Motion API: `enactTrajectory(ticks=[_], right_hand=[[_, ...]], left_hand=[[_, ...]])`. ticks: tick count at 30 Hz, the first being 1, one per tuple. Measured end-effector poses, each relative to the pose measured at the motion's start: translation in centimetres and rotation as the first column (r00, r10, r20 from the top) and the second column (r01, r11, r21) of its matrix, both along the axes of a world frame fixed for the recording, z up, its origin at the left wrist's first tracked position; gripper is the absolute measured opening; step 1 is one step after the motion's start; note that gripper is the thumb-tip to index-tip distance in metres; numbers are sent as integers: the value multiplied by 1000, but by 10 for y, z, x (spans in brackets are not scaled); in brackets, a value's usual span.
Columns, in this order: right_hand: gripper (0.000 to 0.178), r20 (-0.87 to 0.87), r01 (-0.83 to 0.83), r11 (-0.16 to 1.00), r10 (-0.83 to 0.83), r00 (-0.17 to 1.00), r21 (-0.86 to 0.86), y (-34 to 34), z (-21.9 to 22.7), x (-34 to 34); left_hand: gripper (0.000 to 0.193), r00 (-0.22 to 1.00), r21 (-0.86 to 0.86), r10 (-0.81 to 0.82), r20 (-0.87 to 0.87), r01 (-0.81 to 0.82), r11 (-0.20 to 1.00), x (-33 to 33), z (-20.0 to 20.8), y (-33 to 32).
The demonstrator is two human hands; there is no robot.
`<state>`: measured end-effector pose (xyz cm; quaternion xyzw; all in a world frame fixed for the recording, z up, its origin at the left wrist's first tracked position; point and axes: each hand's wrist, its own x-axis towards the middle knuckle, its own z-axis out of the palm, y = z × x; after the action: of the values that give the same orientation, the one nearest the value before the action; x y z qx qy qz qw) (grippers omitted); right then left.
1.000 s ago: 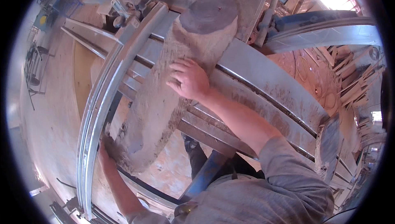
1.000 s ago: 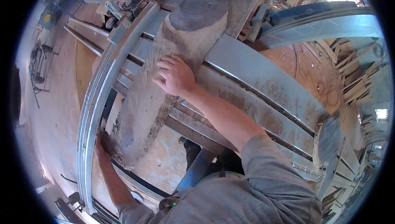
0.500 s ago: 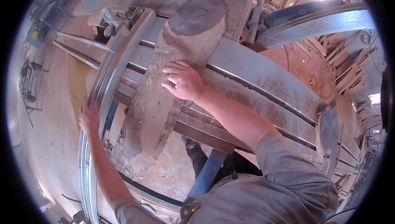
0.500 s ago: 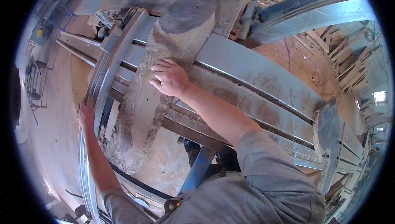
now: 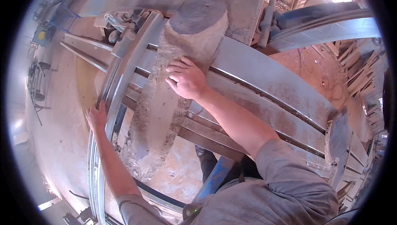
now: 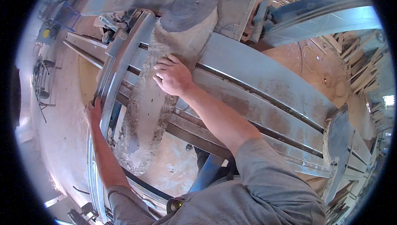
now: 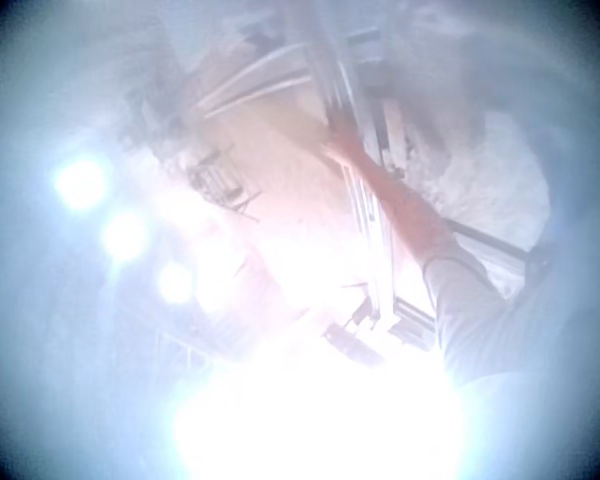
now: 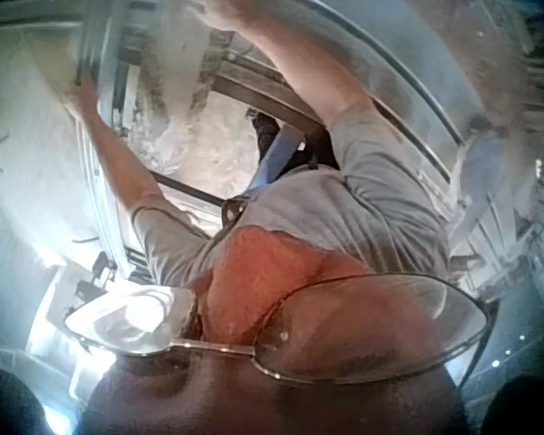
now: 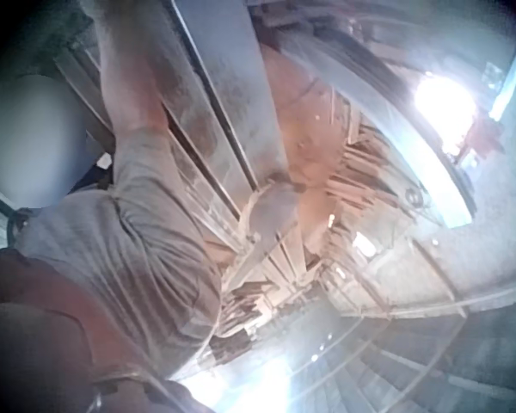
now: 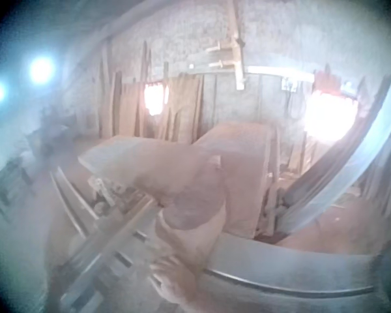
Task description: The person positions a large irregular plank on a band saw table, aligns it with the blade, and pushes it through to cut a curved edge. The person repeats this process with several other planks, adjusting their position before each cut.
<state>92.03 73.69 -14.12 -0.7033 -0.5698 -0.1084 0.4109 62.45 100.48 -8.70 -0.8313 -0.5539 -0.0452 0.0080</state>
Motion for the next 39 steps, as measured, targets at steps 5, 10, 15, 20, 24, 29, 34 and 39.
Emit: enactTrajectory(ticks=[5, 10, 15, 20, 24, 29, 34, 39], right_hand=[[10, -4, -11, 999, 11, 1000, -35, 5, -1, 2], [12, -71, 23, 998, -28, 997, -60, 20, -1, 12], [14, 0, 32, 998, -32, 999, -60, 27, -5, 18], [16, -14, 16, 999, -16, 1000, -45, 29, -5, 18], [15, 13, 14, 999, -13, 1000, -37, 24, -7, 21], [14, 53, 23, 999, -24, 998, 28, 30, -10, 20], [17, 130, -9, 1000, 6, 991, 27, 37, -13, 26], [18, 133, -32, 999, 28, 991, 31, 43, -22, 26]], left_hand=[[63, 1000, -9, 6, -14, -6, 1000, -7, -4, 7], [63, 999, -29, 34, -32, -35, 999, 4, 6, -9], [64, 1000, -12, 2, -5, -2, 1000, -1, 1, -3], [69, 992, 108, 10, 124, -24, 994, -33, 1, -49], [74, 873, 88, 461, 163, -478, 874, -139, -22, -149], [51, 112, -763, 757, 644, 16, 647, -182, -67, -252], [44, -34, -803, 813, 581, 138, 580, -150, -65, -253], [57, 241, -844, 812, 532, 71, 532, -161, -52, -253]])
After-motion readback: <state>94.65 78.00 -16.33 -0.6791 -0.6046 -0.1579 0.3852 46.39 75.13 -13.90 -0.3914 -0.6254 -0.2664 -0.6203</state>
